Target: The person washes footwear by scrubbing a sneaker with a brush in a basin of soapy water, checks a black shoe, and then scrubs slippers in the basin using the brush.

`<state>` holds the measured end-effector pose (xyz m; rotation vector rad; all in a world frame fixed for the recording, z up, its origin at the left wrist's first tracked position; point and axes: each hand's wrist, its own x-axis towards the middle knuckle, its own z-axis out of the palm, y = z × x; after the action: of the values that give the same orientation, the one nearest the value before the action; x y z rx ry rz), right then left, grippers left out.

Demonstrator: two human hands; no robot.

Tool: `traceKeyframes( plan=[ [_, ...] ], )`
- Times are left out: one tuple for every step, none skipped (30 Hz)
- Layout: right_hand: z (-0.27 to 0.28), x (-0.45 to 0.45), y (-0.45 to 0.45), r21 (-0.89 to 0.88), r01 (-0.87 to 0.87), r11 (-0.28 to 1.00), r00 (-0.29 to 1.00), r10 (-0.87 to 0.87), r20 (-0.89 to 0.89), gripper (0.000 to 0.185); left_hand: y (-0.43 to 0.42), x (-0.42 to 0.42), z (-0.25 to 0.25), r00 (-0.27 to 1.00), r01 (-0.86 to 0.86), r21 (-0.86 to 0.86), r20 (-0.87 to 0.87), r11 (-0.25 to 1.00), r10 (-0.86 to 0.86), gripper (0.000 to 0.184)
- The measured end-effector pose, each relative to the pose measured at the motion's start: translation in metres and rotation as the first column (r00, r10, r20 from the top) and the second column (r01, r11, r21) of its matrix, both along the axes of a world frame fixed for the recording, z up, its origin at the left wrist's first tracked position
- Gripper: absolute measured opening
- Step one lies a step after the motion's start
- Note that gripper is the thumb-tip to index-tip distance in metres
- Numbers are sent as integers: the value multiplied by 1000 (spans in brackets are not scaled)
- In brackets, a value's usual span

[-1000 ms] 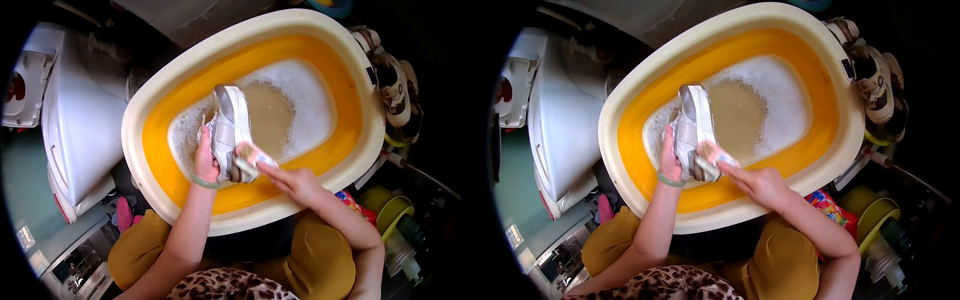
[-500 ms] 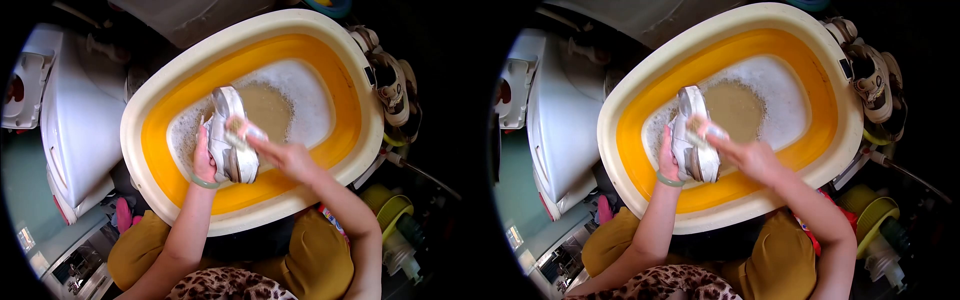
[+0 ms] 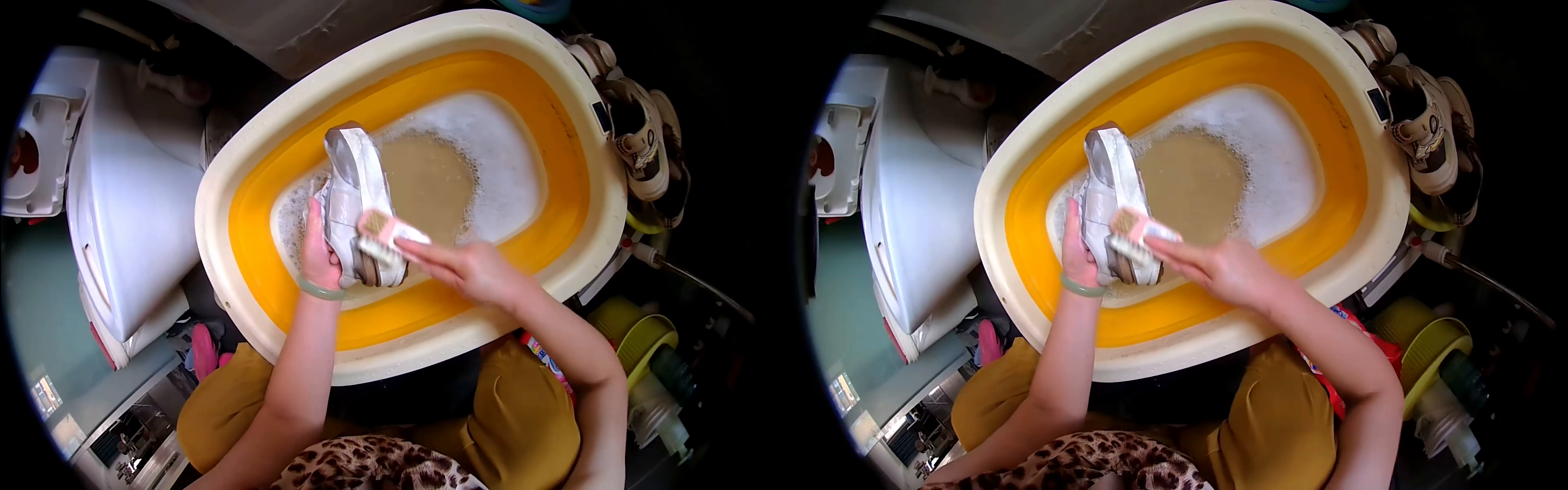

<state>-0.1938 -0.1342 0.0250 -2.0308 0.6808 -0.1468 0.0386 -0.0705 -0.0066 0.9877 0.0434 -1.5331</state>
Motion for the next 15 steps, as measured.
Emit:
traceKeyframes(
  plan=[
    [10, -9, 2, 93, -59, 994, 998, 60, -6, 41, -1, 1, 5, 999, -5, -21, -42, 1000, 4, 62],
    [6, -15, 4, 92, -60, 994, 998, 61, -5, 41, -1, 1, 6, 996, -12, -43, -83, 999, 8, 59],
    [4, -17, 5, 90, -72, 993, 995, 64, 82, 41, 2, 1, 5, 998, -4, -46, -68, 999, 0, 59],
    [5, -19, 7, 93, -81, 992, 984, 65, 165, 42, 5, 0, 4, 997, -7, -38, -73, 999, 4, 59],
    [6, -21, 0, -69, -116, 991, 992, 113, -49, 44, 5, -2, 4, 998, -2, -13, -69, 1000, 1, 59],
    [6, -12, -10, -182, -81, 980, 987, 53, -152, 46, 3, -3, 4, 998, 2, 8, -60, 1000, -1, 59],
    [-1, -4, -19, -209, 2, 978, 998, -15, -63, 44, 2, -4, 4, 998, 3, 5, -55, 1000, -3, 59],
    [-8, 2, -23, -228, 85, 970, 996, -80, 30, 43, 3, -5, 6, 999, 9, 7, -35, 1000, -9, 59],
    [-10, 3, -18, -230, 88, 969, 996, -82, 36, 43, 3, -5, 7, 1000, 18, 9, -17, 1000, -17, 59],
    [-11, 1, -9, -195, 48, 980, 999, -45, 21, 42, 1, -5, 7, 1000, 27, 8, -1, 1000, -27, 59],
    [-10, -2, -2, -160, 4, 987, 1000, -4, 4, 41, -2, -4, 8, 1000, 26, 2, -2, 1000, -26, 59],
    [-4, -8, 5, -161, 0, 987, 1000, 0, 1, 41, -3, -4, 9, 999, 26, -32, -46, 999, -28, 60],
    [5, -17, 9, -42, -62, 997, 998, 62, 2, 42, -3, -4, 10, 996, 25, -64, -88, 998, -30, 61],
    [14, -24, 10, 80, -123, 989, 992, 123, 11, 43, -1, -3, 10, 991, 23, -92, -130, 996, -35, 61],
    [22, -28, 4, 200, -147, 969, 989, 151, -4, 42, 0, -1, 8, 991, 28, -65, -127, 997, -36, 63]
  ],
)
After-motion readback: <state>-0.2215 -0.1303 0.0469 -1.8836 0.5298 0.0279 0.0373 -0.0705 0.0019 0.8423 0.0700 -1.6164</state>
